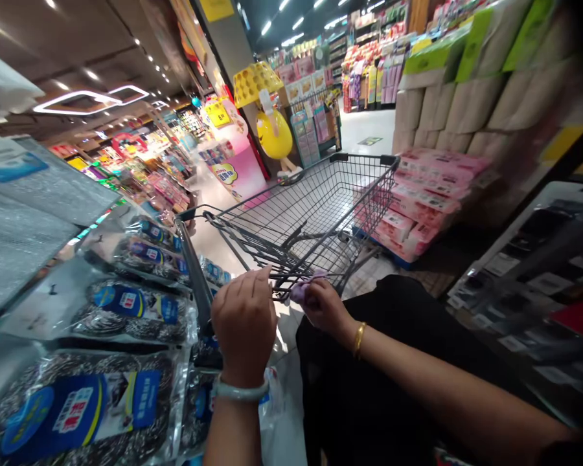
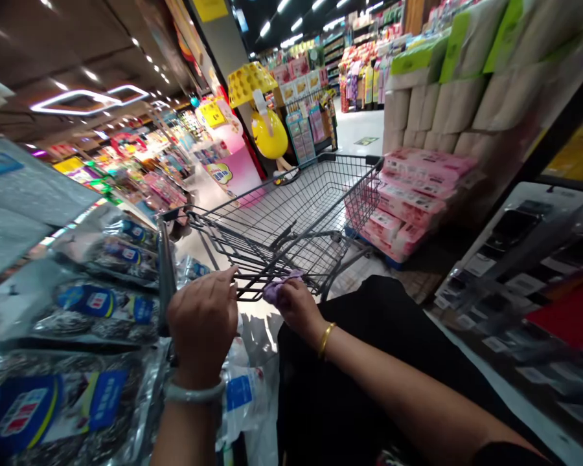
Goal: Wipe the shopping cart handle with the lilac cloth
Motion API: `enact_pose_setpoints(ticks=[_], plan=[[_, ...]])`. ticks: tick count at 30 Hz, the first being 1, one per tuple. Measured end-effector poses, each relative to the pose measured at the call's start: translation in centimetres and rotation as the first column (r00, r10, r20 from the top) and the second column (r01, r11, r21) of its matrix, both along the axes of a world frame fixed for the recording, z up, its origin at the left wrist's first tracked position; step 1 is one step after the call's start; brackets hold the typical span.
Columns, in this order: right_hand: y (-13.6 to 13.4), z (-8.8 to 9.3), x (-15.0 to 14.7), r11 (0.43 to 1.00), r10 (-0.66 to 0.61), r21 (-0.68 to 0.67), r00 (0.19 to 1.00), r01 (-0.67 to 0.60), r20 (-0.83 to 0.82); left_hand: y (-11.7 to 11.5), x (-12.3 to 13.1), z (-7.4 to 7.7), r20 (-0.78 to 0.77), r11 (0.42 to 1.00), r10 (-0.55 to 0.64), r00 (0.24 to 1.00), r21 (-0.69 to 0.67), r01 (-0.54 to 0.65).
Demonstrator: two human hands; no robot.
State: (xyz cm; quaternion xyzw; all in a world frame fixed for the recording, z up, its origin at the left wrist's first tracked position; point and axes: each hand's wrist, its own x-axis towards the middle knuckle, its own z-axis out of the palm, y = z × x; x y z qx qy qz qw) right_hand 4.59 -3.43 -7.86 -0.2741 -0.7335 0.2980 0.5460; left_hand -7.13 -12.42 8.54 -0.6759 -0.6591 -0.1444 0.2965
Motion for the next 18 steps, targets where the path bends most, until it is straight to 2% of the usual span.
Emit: enact_pose_setpoints(ticks=[1, 3, 6, 9, 11, 14, 16, 18], plan=[[-0.1, -0.3, 0.1, 0.999, -0.010, -0.035, 0.999, 0.009, -0.035, 0.0, 0.0, -0.1, -0.002, 1.000, 0.005, 1.000, 0.007, -0.005], [-0.6, 0.4, 0.0, 0.999, 0.008, -0.035, 0.996, -0.011, -0.085, 0.1, 0.0, -0.2, 0.005, 1.000, 0.020, 1.000, 0.011, -0.020], [-1.3, 2.6, -0.3, 0.990, 0.100, 0.107, 0.992, -0.091, -0.081, 0.3, 0.1, -0.1, 0.028, 0.999, 0.034, 0.999, 0.010, -0.034], [-1.0, 2.8, -0.5, 0.965, 0.144, 0.223, 0.990, -0.141, 0.001, 0.4, 0.3, -0.2, 0.050, 0.998, 0.053, 0.997, 0.024, -0.054], [-0.5, 1.8, -0.3, 0.971, 0.135, 0.195, 0.991, -0.137, 0.023, 0.3, 0.5, -0.2, 0.057, 0.997, 0.068, 0.996, 0.031, -0.070], [-0.4, 1.1, 0.3, 0.990, 0.131, 0.061, 0.990, -0.127, -0.060, 0.3, 0.8, -0.3, 0.066, 0.996, 0.085, 0.994, 0.016, -0.086], [-0.9, 2.1, 0.6, 0.991, 0.127, 0.043, 0.986, -0.123, -0.112, 0.3, 0.9, -0.4, 0.076, 0.995, 0.098, 0.992, 0.005, -0.099], [-1.6, 3.6, 0.5, 0.988, 0.122, 0.110, 0.987, -0.110, -0.106, 0.3, 1.0, -0.6, 0.081, 0.994, 0.110, 0.991, 0.006, -0.111]])
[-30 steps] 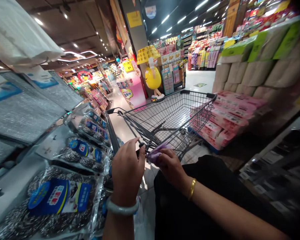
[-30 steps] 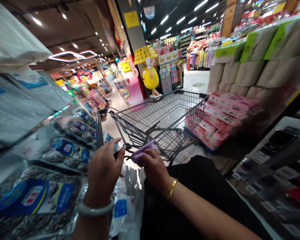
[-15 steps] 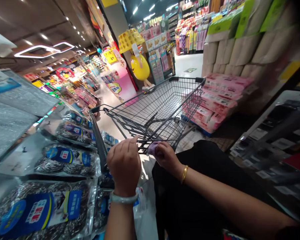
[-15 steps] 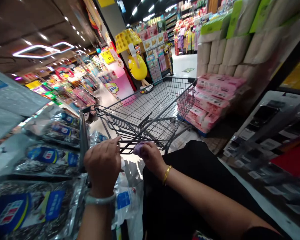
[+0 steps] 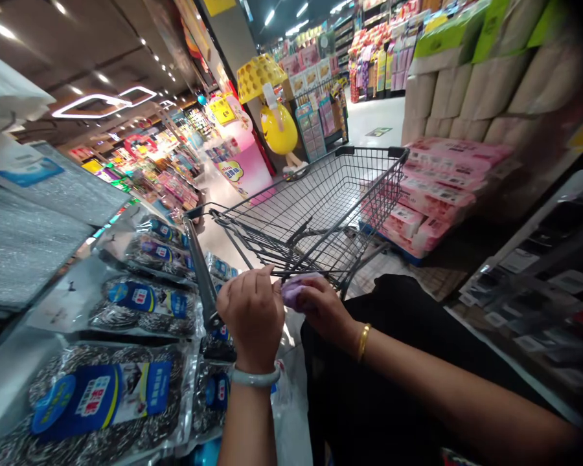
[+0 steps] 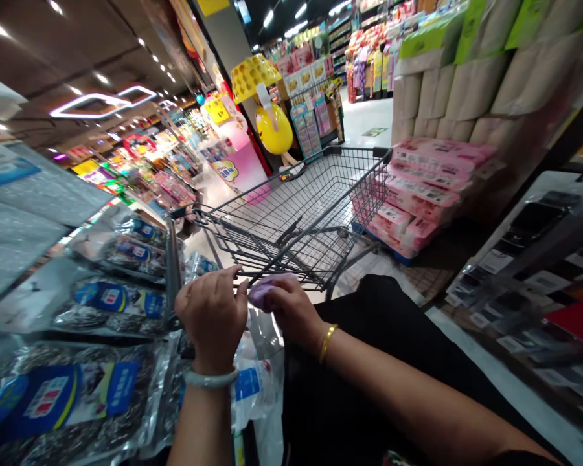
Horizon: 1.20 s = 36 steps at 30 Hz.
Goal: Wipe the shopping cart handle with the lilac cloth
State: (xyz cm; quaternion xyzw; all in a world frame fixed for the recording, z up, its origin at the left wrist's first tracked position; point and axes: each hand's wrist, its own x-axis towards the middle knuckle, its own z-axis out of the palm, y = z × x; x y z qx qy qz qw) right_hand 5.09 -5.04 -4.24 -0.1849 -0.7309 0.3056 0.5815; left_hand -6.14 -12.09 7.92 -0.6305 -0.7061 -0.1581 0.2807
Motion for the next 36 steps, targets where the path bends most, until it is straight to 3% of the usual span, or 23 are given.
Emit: enact_pose_setpoints(ticks=[2, 4, 8, 10, 12, 15, 17, 23, 30, 33, 36], plan=[[-0.2, 0.8, -0.5, 0.997, -0.012, 0.073, 1.000, 0.010, 0.029, 0.1, 0.1, -0.2, -0.003, 1.000, 0.013, 1.000, 0.012, -0.013], [0.1, -0.1, -1.1, 0.997, -0.018, 0.071, 0.998, 0.014, 0.057, 0.1, 0.3, -0.2, -0.011, 0.999, 0.025, 1.000, 0.030, -0.025], [1.3, -4.5, -1.1, 0.974, -0.091, -0.204, 0.994, 0.102, 0.063, 0.1, 0.8, 0.0, -0.030, 0.998, 0.059, 0.998, 0.035, -0.058], [1.3, -5.2, -0.7, 0.941, -0.135, -0.308, 0.990, 0.142, 0.047, 0.1, 1.0, 0.0, -0.034, 0.997, 0.067, 0.997, 0.030, -0.066], [0.8, -3.9, -0.3, 0.953, -0.114, -0.284, 0.993, 0.106, -0.012, 0.2, 1.0, 0.0, -0.036, 0.998, 0.062, 0.997, 0.032, -0.061], [-0.1, -0.6, -0.4, 0.993, -0.028, -0.113, 0.993, 0.015, -0.115, 0.2, 0.9, -0.3, -0.042, 0.997, 0.064, 0.997, 0.042, -0.062], [-0.2, 0.5, -0.8, 0.999, -0.001, -0.049, 0.993, -0.005, -0.121, 0.1, 0.8, -0.5, -0.048, 0.997, 0.067, 0.997, 0.048, -0.065], [0.1, -2.2, -0.9, 0.950, -0.091, -0.304, 0.995, 0.076, -0.037, -0.2, 0.5, -0.5, -0.057, 0.999, 0.047, 0.997, -0.009, -0.047], [-0.8, 0.3, -1.2, 0.986, -0.008, -0.168, 0.993, -0.012, -0.118, -0.3, 0.6, -0.5, -0.063, 0.998, 0.056, 0.996, -0.009, -0.057], [0.2, -0.9, -1.9, 0.984, -0.020, -0.180, 0.997, 0.006, -0.076, -0.2, 0.7, -0.5, -0.069, 0.998, 0.060, 0.996, -0.003, -0.061], [1.2, -2.8, -1.9, 0.955, -0.101, -0.285, 0.994, 0.083, -0.051, 0.1, 0.6, -0.4, -0.064, 0.998, 0.062, 0.996, -0.008, -0.062]])
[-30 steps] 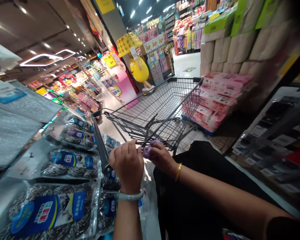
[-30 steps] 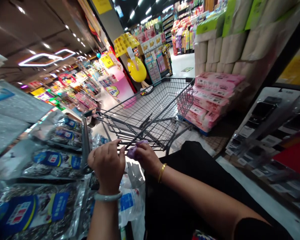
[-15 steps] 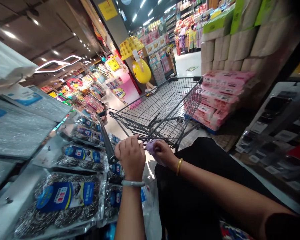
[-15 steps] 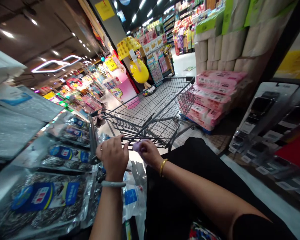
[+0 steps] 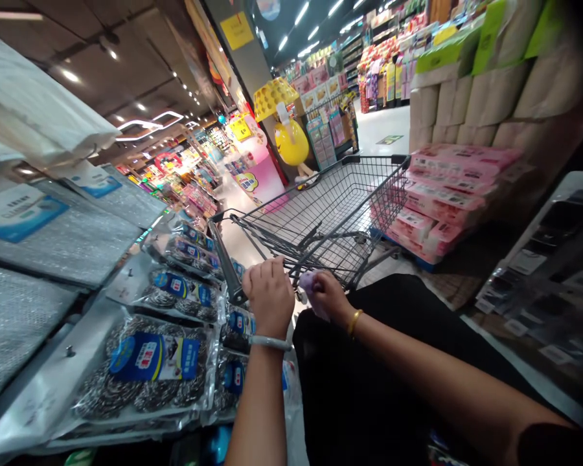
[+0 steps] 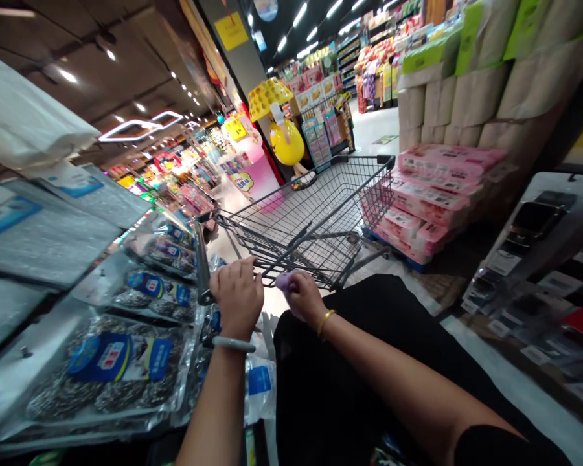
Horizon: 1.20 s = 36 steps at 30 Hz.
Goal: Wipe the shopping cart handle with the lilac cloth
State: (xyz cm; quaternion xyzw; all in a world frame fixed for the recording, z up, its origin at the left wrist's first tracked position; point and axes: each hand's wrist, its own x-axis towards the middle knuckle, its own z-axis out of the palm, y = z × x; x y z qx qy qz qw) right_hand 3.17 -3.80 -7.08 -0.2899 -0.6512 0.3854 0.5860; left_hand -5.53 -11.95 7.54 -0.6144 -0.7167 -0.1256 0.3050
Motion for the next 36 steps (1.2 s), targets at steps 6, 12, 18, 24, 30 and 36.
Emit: enact_pose_setpoints(ticks=[6, 12, 18, 24, 30, 36], plan=[[0.2, 1.4, -0.1, 0.997, -0.012, 0.076, 1.000, 0.014, -0.028, 0.4, -1.0, -0.8, 0.023, 0.999, -0.032, 0.999, 0.028, 0.031], [1.6, -1.4, 0.2, 1.000, 0.000, -0.017, 0.998, 0.001, 0.056, -0.3, -0.8, -6.2, 0.094, 0.988, -0.133, 0.987, 0.089, 0.125], [1.8, -1.2, 1.1, 0.993, 0.089, 0.072, 0.995, -0.092, 0.041, 0.0, 0.0, -12.6, 0.290, 0.976, -0.159, 0.944, 0.190, 0.106], [4.2, -4.3, 0.2, 0.992, 0.108, 0.056, 0.993, -0.110, 0.037, 1.1, -0.4, -12.2, 0.320, 0.991, -0.037, 0.947, 0.132, -0.006], [5.3, -6.9, 0.8, 0.985, 0.000, -0.172, 1.000, 0.003, 0.016, 1.3, -0.2, -12.7, 0.385, 1.000, 0.020, 0.923, 0.014, -0.027], [4.9, -4.3, 0.3, 0.984, 0.178, 0.030, 0.984, -0.178, 0.016, 2.0, 0.6, -14.9, 0.455, 0.998, 0.009, 0.890, 0.048, -0.035]])
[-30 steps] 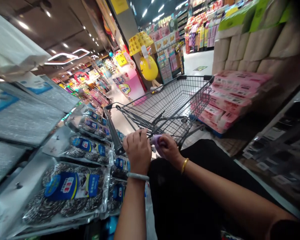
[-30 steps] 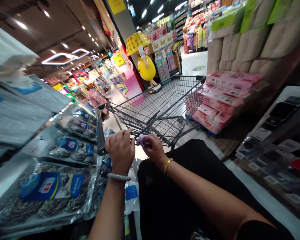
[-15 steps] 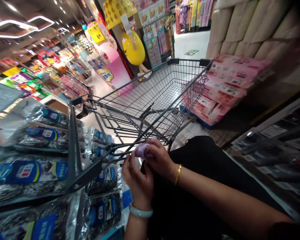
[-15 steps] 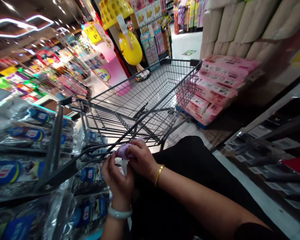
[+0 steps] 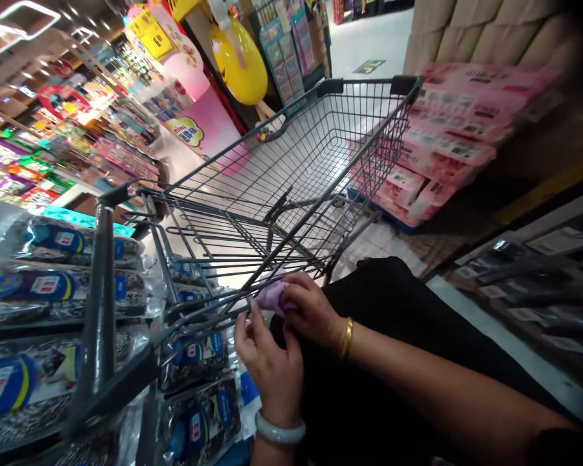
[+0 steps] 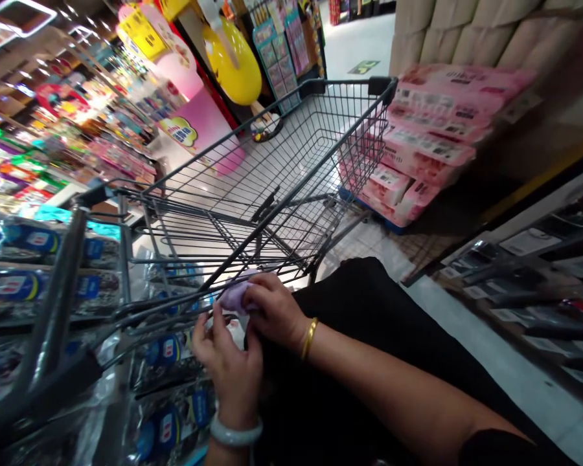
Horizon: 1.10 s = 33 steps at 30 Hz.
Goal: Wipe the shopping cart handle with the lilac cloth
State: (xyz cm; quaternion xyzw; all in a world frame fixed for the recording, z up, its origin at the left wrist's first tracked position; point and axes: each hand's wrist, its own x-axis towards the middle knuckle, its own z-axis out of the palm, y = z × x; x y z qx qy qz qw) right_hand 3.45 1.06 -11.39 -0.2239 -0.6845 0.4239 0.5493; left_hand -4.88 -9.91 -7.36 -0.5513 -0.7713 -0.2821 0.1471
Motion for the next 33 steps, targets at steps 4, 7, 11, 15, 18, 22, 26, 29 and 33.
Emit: enact_pose_setpoints(ticks=[4, 7, 11, 15, 18, 22, 26, 29, 33], plan=[[0.7, -2.2, 0.0, 0.983, -0.115, -0.147, 0.993, 0.114, 0.004, 0.1, 1.0, -0.5, -0.008, 0.998, -0.050, 0.999, 0.046, 0.050], [0.7, -2.1, 0.0, 0.985, -0.091, -0.146, 0.996, 0.090, 0.004, 0.4, 1.2, -0.6, -0.011, 0.993, -0.120, 0.993, 0.021, 0.120], [0.7, -2.3, 0.1, 0.997, -0.024, -0.079, 1.000, 0.024, -0.002, 1.3, 0.9, -0.6, 0.065, 0.986, -0.132, 0.989, -0.093, 0.138], [1.2, -4.6, 0.3, 0.960, -0.118, -0.250, 0.992, 0.128, 0.055, 2.1, 0.6, -0.9, 0.136, 0.971, -0.165, 0.977, -0.149, 0.184], [1.1, -4.9, 0.3, 0.949, -0.110, -0.289, 0.991, 0.126, 0.071, 2.6, 0.6, -1.3, 0.141, 0.967, -0.187, 0.972, -0.147, 0.207], [1.1, -4.7, 0.3, 0.968, -0.024, -0.248, 0.998, 0.038, 0.061, 2.8, 0.6, -1.4, 0.122, 0.966, -0.186, 0.975, -0.158, 0.204], [1.7, -5.7, 0.7, 0.877, -0.113, -0.455, 0.986, 0.158, 0.125, 3.0, 0.9, -1.3, 0.177, 0.961, -0.173, 0.969, -0.185, 0.206], [1.5, -4.7, 0.7, 0.887, -0.160, -0.429, 0.985, 0.171, 0.062, 3.3, 0.9, -1.3, 0.213, 0.961, -0.197, 0.957, -0.149, 0.231], [1.3, -3.1, 0.5, 0.956, -0.065, -0.289, 0.997, 0.047, -0.053, 4.0, 0.9, -0.7, 0.210, 0.974, -0.179, 0.961, -0.101, 0.203]])
